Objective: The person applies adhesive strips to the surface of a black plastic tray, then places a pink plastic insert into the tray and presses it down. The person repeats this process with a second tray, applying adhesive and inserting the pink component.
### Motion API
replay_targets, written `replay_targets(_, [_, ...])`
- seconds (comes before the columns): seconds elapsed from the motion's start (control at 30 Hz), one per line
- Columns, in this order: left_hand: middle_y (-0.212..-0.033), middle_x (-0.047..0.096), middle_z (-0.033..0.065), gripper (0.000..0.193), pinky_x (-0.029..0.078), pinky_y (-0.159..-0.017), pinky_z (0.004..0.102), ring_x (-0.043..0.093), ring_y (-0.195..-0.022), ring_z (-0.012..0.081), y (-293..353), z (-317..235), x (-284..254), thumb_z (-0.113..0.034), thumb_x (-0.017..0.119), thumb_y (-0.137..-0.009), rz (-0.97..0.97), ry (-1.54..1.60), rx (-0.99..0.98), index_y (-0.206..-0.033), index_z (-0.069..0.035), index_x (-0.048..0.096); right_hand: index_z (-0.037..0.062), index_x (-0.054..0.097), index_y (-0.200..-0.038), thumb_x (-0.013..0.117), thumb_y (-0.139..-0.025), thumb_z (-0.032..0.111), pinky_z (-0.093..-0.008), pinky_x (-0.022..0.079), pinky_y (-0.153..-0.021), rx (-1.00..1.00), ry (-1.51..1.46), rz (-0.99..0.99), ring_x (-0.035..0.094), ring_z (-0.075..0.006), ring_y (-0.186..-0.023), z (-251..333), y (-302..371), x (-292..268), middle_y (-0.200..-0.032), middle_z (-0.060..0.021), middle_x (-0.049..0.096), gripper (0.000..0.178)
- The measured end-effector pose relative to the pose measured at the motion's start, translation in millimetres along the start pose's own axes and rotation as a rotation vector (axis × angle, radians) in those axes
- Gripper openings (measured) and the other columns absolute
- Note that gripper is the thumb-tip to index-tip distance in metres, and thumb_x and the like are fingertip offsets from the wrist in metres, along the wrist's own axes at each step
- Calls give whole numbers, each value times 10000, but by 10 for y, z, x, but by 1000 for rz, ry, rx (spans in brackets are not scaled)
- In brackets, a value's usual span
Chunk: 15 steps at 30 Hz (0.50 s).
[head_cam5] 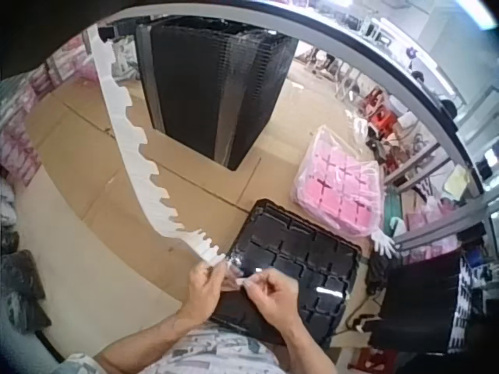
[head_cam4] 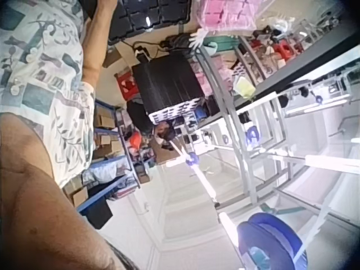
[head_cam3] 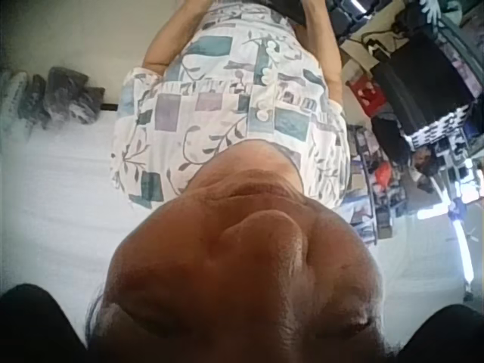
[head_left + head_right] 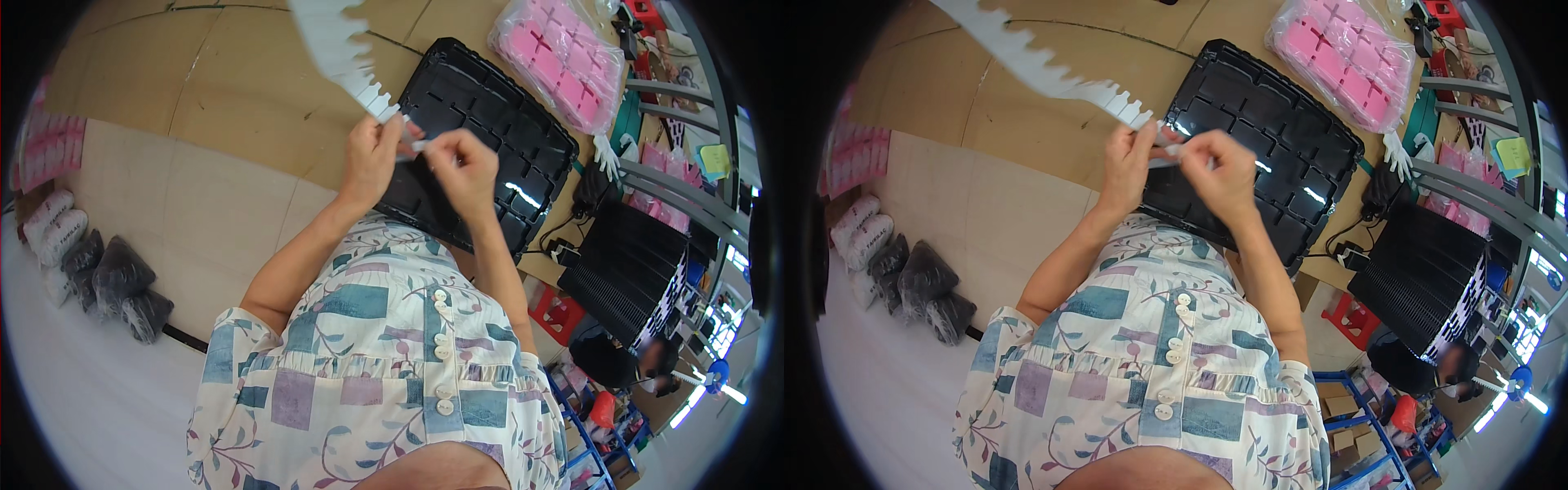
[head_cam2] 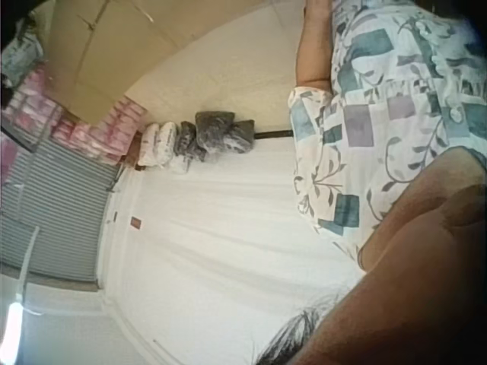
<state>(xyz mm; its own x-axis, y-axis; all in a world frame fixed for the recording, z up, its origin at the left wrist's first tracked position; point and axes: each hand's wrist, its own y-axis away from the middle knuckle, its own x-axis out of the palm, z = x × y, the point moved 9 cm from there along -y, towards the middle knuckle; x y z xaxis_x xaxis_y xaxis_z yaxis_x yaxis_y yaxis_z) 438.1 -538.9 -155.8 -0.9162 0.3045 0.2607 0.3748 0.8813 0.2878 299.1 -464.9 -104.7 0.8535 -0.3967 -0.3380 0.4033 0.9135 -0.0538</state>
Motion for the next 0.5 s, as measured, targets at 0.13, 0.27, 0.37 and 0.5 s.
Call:
replay_targets(0.13, [-763,676,47,171,414,-505,212,559,-590,59,14,-217,-280,-167,547,-1016,-31,-308,101,-1034,-22,637,27,690,-895,658,-874,160,-284,454,-625,92,303,-56,575,-129,-645,-502,-595,-505,-726,-55,634,139])
replay_targets(0.27, [-724,653,30,156,343,-465,203,478,-522,24,-14,-196,-297,-160,563,-1006,-11,-253,92,-1061,-32,635,56,688,-903,662,-868,211,-377,494,-701,-34,520,112,641,-285,-747,-674,-1138,-433,-786,-113,658,161])
replay_targets(0.37, [-706,657,21,157,398,-519,224,539,-575,44,7,-184,-254,-159,568,-991,21,-278,44,-1036,-26,639,75,681,-888,663,-882,246,-437,506,-741,-67,689,189,663,-332,-841,-825,-1372,-322,-878,-126,689,172])
replay_targets(0.5, [-720,647,29,156,330,-458,195,448,-499,26,37,-148,-205,-155,559,-1006,43,-217,45,-1082,-41,635,89,680,-876,662,-889,275,-457,507,-744,-85,811,151,664,-348,-859,-906,-1426,-270,-903,-125,695,187])
